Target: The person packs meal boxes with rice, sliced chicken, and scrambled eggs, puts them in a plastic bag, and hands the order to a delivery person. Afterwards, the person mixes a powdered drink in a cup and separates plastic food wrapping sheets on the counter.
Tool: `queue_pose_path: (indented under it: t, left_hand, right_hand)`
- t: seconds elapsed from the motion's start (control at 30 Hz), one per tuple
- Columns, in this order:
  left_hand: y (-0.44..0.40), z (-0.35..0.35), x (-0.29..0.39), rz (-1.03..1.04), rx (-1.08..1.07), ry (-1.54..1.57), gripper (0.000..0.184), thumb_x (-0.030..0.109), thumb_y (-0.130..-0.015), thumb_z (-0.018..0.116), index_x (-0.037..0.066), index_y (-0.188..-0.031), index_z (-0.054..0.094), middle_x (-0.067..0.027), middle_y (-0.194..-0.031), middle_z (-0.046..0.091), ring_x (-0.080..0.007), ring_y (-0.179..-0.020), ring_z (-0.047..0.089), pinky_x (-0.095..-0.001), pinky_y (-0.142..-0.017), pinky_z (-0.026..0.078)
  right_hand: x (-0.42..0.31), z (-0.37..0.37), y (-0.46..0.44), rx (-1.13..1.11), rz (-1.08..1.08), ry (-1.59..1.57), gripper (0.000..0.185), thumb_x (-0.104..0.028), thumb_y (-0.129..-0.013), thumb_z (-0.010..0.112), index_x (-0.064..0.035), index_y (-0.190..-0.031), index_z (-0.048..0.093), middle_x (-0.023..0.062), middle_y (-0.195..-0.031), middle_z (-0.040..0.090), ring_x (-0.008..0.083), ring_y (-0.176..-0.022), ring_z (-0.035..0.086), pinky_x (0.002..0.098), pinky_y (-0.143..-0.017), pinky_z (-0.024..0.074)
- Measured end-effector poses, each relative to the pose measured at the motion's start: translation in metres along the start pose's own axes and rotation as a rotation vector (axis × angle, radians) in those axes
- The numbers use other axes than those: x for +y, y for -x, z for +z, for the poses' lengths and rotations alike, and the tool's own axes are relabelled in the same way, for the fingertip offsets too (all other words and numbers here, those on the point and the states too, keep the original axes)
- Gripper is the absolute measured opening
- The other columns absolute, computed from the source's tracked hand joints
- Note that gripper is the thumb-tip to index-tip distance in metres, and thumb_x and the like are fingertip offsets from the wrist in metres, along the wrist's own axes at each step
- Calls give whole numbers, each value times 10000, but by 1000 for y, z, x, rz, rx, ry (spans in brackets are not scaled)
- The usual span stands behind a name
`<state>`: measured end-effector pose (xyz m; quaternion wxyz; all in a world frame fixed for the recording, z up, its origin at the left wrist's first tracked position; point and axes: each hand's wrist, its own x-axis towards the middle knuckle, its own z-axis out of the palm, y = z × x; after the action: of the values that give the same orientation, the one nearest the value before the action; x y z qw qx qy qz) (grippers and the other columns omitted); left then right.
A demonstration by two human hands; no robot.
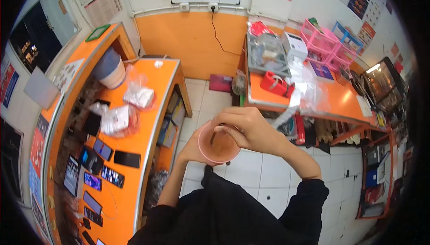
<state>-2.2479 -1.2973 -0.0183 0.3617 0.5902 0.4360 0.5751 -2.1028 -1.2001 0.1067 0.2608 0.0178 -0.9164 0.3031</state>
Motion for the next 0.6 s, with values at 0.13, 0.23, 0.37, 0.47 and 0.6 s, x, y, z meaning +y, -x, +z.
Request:
queue_pose_path:
  t: [0.13,0.23,0.37,0.47,0.6]
  left_hand:
    - [-70,-57,-32,-74,4,-154,797,211,-428,841,47,-1134,508,-93,-1122,514,-216,-1039,510,-317,-881,409]
    - [-115,-90,-60,-99,12,-291,815,239,-436,841,39,-1147,496,-108,-1162,506,-239,-1061,504,-327,-899,400]
    - [-177,-137,-120,-129,86,-217,845,257,-449,838,17,-1175,478,-118,-1173,505,-249,-1081,496,-341,-922,387]
    - [-242,-160,-130,-147,93,-104,873,234,-457,841,9,-1206,455,-120,-1154,504,-236,-1082,493,-328,-931,377]
    - [-322,-211,-164,-84,56,-160,879,223,-463,841,33,-1223,444,-102,-1115,514,-218,-1056,500,-320,-910,389]
  right_hand:
    - [85,2,-51,-354,18,219,124,-71,-731,584,-35,-845,614,134,-783,601,298,-718,591,357,-615,478]
    - [138,-14,-99,-317,63,4,116,-88,-725,582,-53,-829,619,131,-755,605,303,-683,592,371,-613,483]
    - [239,-10,-145,-83,-23,139,118,-63,-713,570,-23,-812,622,158,-728,604,335,-629,575,389,-591,477]
    - [296,-30,-180,-203,29,-44,89,-63,-714,594,-32,-787,633,139,-691,603,312,-615,591,368,-581,480]
    - [381,-56,-229,-50,97,86,85,-79,-711,619,-43,-781,647,98,-715,604,276,-676,561,335,-607,461]
